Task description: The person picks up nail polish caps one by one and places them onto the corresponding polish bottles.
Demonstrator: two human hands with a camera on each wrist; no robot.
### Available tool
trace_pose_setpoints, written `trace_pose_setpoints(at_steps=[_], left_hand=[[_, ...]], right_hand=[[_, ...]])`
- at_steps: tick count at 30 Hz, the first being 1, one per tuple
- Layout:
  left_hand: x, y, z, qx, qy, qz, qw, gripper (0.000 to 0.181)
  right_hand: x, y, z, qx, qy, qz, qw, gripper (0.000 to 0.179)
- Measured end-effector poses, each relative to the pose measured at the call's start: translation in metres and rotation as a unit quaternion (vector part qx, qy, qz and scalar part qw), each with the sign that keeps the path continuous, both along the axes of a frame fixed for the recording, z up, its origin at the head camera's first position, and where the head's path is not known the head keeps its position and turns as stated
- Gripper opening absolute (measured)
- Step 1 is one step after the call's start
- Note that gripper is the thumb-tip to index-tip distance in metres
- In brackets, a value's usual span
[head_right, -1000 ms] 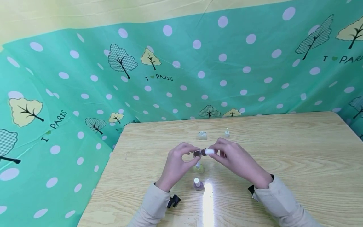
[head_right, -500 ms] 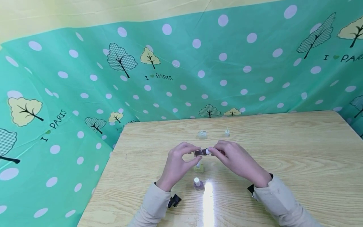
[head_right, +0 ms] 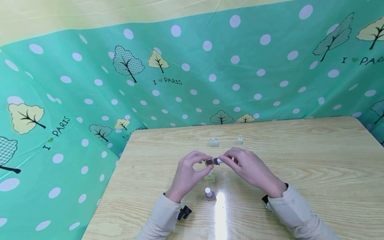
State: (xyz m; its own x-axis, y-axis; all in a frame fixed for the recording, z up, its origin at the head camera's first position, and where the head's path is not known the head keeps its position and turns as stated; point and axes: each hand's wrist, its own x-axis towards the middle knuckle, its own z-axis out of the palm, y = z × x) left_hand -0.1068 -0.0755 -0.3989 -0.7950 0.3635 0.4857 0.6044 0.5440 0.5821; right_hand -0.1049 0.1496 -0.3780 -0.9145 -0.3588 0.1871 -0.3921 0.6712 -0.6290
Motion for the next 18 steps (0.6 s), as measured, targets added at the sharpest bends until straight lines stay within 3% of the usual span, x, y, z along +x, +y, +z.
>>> trace_pose_setpoints(at_steps=[6, 12, 18], left_hand=[[0.0002, -0.0033, -0.0009, 0.006, -0.012, 0.005, 0.9999, 0.026], [0.0004, -0.0049, -0.0026, 0.012, -0.013, 0.004, 0.9998, 0.026], [0.0008, -0.0054, -0.0016, 0.006, -0.009, 0.009, 0.9999, 0.025]], right_hand=[[0.0048, 0.0027, -0.0005, -0.029, 0.061, 0.011, 0.9977, 0.024], [0.006, 0.0036, -0.0035, -0.044, 0.153, 0.061, 0.9854, 0.034], [0.0065, 0.0021, -0.0043, -0.044, 0.173, 0.078, 0.9807, 0.037]])
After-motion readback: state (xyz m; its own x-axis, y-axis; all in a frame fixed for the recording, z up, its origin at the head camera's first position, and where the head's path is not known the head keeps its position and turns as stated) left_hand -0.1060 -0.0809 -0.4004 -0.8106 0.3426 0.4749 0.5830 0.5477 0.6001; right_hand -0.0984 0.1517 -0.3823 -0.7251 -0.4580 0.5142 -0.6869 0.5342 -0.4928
